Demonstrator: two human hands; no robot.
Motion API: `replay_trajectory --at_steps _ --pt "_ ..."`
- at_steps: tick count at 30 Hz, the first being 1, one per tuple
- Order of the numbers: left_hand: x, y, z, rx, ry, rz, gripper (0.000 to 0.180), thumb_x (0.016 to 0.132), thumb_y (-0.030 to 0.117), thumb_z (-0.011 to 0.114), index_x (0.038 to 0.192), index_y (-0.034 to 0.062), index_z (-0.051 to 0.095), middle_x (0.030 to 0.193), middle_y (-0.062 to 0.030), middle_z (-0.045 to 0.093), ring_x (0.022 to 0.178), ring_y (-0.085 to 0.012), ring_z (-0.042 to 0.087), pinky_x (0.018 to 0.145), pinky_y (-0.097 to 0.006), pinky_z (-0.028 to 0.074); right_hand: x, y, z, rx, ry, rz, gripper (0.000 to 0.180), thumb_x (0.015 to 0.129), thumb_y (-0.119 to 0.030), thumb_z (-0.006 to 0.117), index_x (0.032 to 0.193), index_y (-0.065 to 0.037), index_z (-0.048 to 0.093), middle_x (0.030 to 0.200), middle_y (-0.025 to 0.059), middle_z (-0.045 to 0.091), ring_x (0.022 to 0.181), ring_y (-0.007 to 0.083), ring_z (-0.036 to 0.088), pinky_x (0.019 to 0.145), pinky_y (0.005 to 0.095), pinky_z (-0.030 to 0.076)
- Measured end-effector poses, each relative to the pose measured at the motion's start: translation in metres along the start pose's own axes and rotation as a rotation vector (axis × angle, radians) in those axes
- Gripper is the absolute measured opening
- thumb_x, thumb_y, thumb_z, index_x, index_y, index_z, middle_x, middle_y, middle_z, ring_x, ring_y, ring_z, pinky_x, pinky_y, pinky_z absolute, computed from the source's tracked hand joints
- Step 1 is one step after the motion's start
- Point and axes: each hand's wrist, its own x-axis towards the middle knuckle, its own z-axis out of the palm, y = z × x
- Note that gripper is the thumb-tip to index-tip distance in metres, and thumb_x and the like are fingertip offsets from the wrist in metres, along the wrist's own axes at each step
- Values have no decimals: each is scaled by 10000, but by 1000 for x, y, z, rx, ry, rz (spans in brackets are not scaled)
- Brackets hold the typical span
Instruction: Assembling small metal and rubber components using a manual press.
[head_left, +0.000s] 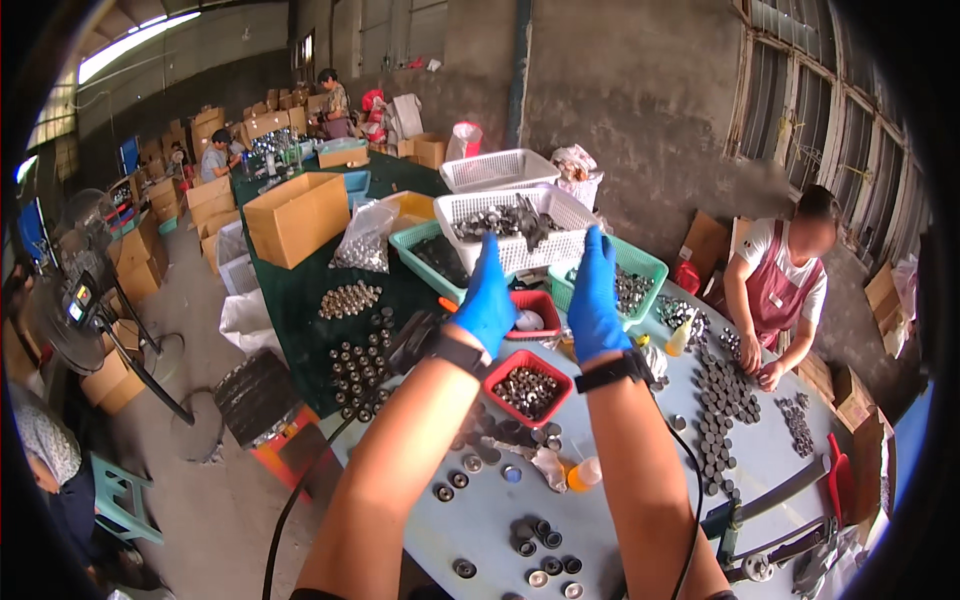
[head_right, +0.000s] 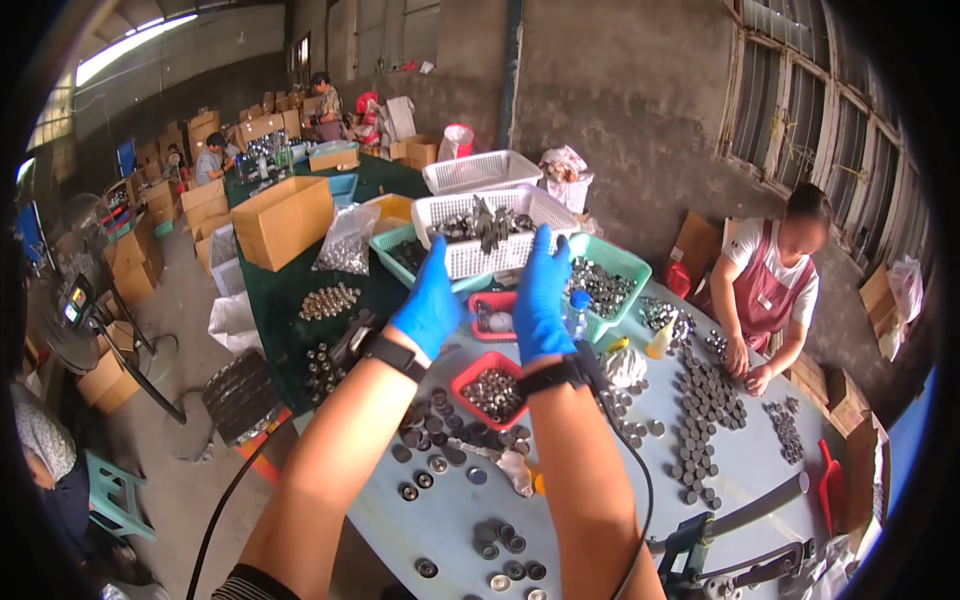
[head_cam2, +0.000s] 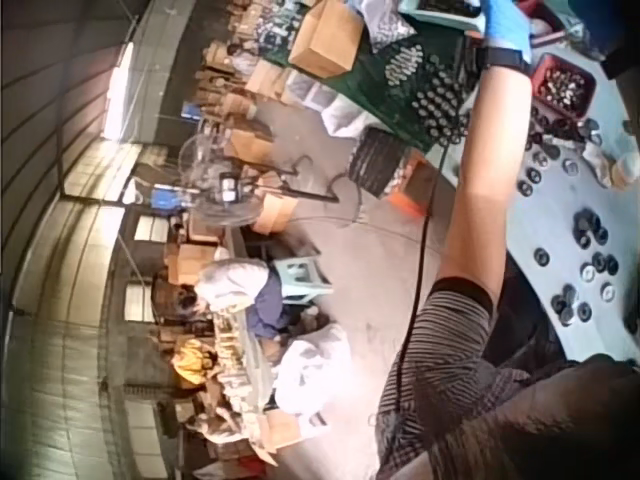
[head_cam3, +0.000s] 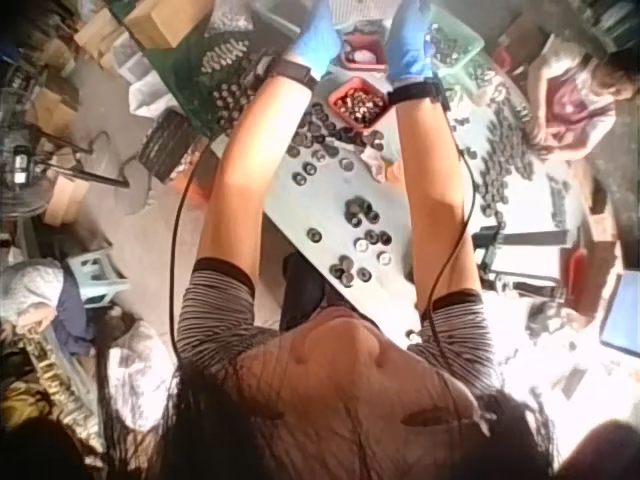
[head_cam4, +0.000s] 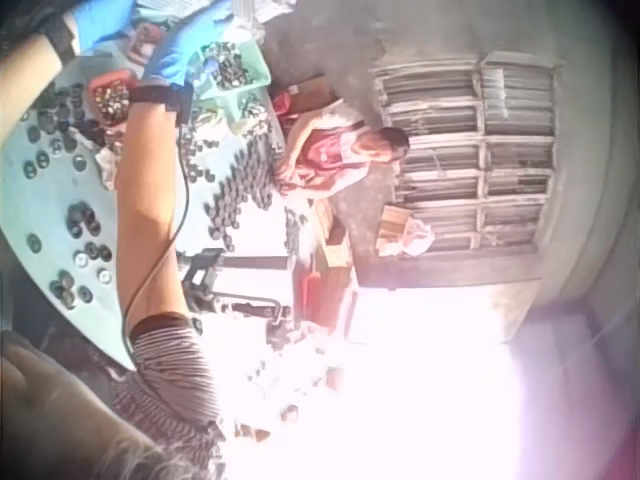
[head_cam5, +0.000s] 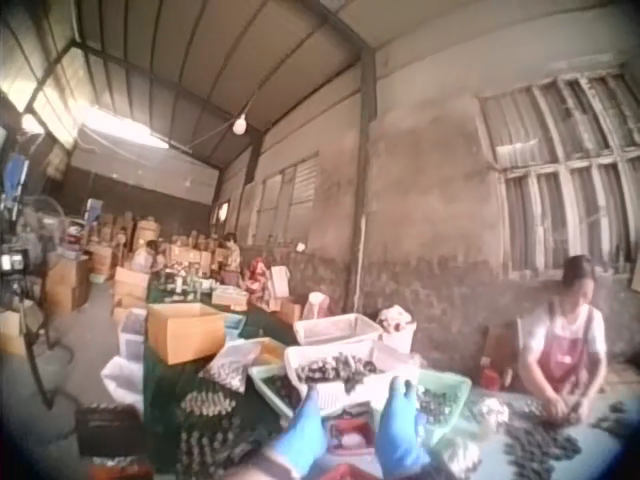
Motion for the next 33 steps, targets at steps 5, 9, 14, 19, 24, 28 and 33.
replay_trajectory --at_steps 5,9,14,19,24,28,33 --pt "-115 -51 -130 242 397 194 459 1008 339 497 1379 70 487 1381 -50 523 1287 -191 484 1079 -361 355 -164 -27 -67 74 -39 -143 513 1016 -216 483 1468 0 373 1456 150 442 1342 244 413 1116 362 304" --pt "-267 -99 -156 303 398 219 405 986 256 552 1346 72 523 1287 -30 555 1193 -160 523 1053 -341 373 -311 -19 -163 -299 60 -124 442 983 -137 479 1401 3 452 1388 118 493 1300 226 446 1093 369 333" --pt "-417 -171 -144 607 490 226 301 999 102 527 1284 9 554 1148 -43 591 1083 -129 541 982 -288 429 -434 57 -276 -378 52 55 378 940 10 509 1318 5 505 1292 101 546 1212 209 516 1051 339 383" --pt "-477 -208 -126 1094 332 379 335 941 38 573 1275 29 549 1125 -79 571 885 -164 529 817 -289 467 -496 57 -317 -631 -117 132 331 903 5 552 1231 -29 579 1199 139 574 1132 279 565 952 347 453" --pt "-483 -216 -100 1293 87 315 601 812 134 755 1324 -15 480 1274 -223 551 1158 -399 542 989 -456 440 -499 70 -334 -809 -149 -55 353 832 30 562 1180 -20 588 1148 194 597 1095 387 566 959 411 456" --pt "-475 -217 -85 1550 -51 265 861 705 275 848 1391 -3 409 1312 -196 529 1144 -402 524 971 -497 423 -483 76 -306 -865 -202 -152 398 813 -21 613 1208 -23 576 1179 194 592 1082 402 559 950 459 455" --pt "-462 -225 -81 1719 -139 256 755 712 256 824 1361 71 485 1230 -139 562 1120 -357 501 963 -464 410 -457 88 -287 -1160 -175 -271 445 783 -108 683 1210 -36 580 1173 186 589 1045 401 552 910 474 459"
